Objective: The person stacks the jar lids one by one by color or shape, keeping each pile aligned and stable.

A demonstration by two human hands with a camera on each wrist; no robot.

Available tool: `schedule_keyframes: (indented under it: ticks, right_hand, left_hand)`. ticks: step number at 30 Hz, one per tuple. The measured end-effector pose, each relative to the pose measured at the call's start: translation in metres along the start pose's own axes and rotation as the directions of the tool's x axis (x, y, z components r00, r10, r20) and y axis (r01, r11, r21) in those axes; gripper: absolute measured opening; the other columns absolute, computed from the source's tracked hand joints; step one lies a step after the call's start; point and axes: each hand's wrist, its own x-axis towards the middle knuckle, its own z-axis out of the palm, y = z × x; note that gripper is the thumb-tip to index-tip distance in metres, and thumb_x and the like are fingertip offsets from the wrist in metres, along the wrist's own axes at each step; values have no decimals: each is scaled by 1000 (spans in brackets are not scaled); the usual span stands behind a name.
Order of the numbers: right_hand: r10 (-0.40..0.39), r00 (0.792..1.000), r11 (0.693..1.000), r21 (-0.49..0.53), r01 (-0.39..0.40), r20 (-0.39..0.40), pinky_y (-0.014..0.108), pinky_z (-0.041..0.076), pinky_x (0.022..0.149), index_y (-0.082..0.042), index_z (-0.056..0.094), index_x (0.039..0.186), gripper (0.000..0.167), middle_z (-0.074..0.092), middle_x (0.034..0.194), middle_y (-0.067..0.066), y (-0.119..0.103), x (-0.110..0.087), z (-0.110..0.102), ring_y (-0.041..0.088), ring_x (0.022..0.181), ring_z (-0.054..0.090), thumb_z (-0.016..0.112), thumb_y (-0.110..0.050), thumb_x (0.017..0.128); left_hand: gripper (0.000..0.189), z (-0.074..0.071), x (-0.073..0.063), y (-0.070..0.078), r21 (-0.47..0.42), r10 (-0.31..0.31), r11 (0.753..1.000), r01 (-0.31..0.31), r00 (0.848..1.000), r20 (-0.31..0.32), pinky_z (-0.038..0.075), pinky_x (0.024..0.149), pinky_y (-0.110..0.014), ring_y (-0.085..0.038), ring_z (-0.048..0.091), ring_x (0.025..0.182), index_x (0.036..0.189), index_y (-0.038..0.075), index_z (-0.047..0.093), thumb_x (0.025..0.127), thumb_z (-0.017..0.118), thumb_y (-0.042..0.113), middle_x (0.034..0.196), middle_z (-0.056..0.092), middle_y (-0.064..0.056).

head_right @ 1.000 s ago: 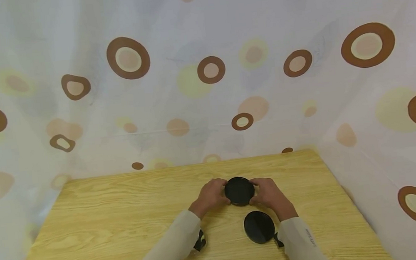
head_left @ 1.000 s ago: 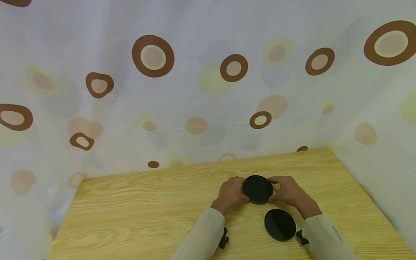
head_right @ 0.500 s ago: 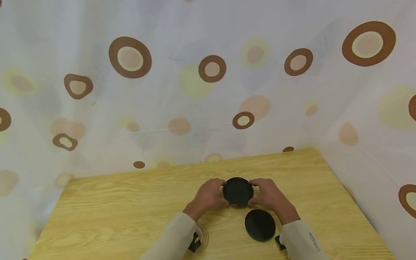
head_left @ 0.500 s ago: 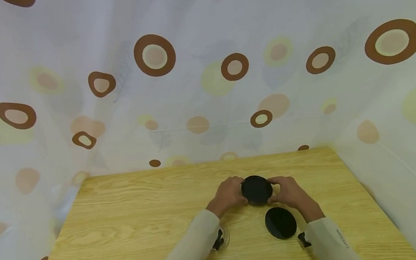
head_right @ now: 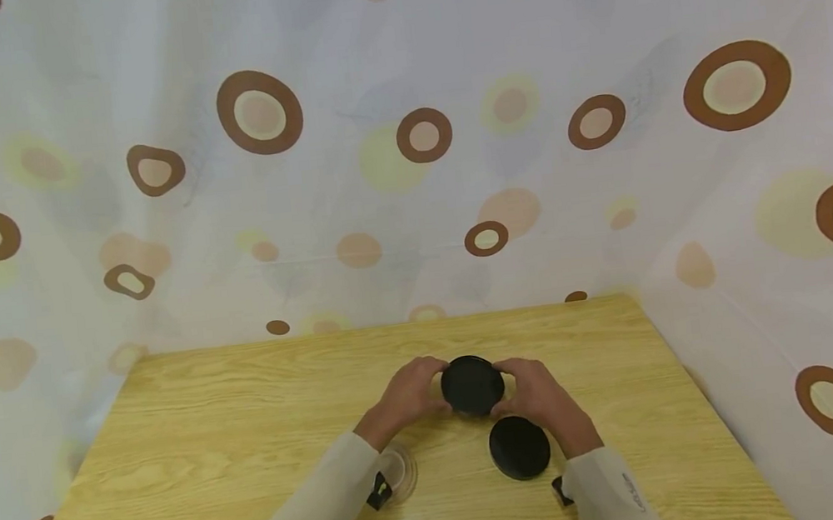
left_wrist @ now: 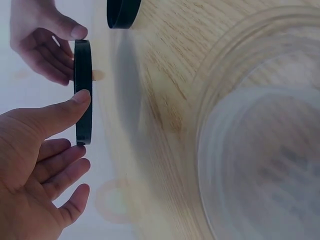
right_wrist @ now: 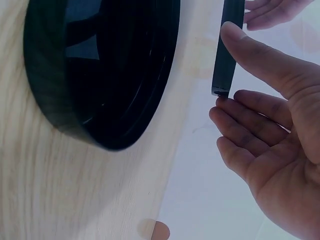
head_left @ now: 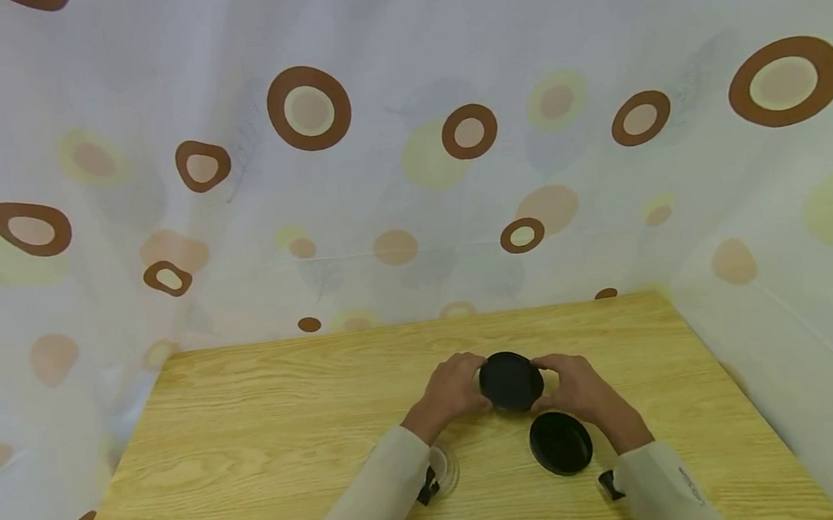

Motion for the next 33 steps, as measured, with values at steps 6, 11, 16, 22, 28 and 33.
schedule_keyframes:
  ticks: [6,11,16,22,28,33]
  right_hand:
    - [-13,1000,1000,10,13,-11,56,46,94,1,56,129,70,58,129,21,-8,-8,2,42,119,52,84,-25,70]
    - [2,1000,1000,26,-2,-2,56,46,93,1,56,128,68,57,130,21,-15,-17,4,43,119,52,83,-22,71]
    - [-9,1000,1000,7,9,16,54,47,94,2,56,128,68,57,130,21,-21,-25,5,42,119,53,83,-22,71]
    - [-17,999,999,40,15,41,53,47,95,1,55,129,68,57,131,20,-28,-27,7,40,121,52,84,-21,71]
    - [-18,999,999,32,17,47,53,46,96,1,56,128,69,57,130,19,-32,-32,14,40,120,53,84,-21,69]
    - [-32,998,999,24,31,54,52,46,96,1,54,131,73,57,131,18,-36,-36,22,38,120,53,85,-21,69]
  left_hand:
    - [65,-3,-11,-1,14,0,1000,0,1000,2,47,98,-34,-19,54,119,131,12,56,74,82,31,130,59,-3]
    - [65,2,-20,-4,15,16,1000,-16,1000,6,48,97,-33,-19,55,118,130,13,57,73,82,32,130,59,-2]
    - [65,6,-29,-7,1,37,999,-37,999,-3,49,96,-32,-18,57,116,129,12,58,72,82,33,128,61,-2]
    - [64,6,-39,-12,-4,55,998,-55,998,-19,49,95,-31,-18,58,114,127,11,59,72,82,33,125,62,-2]
    - [63,11,-50,-17,-11,75,997,-75,997,-30,50,93,-32,-19,59,112,125,9,60,71,83,32,123,64,-3]
    - [62,12,-60,-19,10,77,997,-77,997,-11,49,94,-35,-20,58,112,124,10,61,71,83,34,122,64,-3]
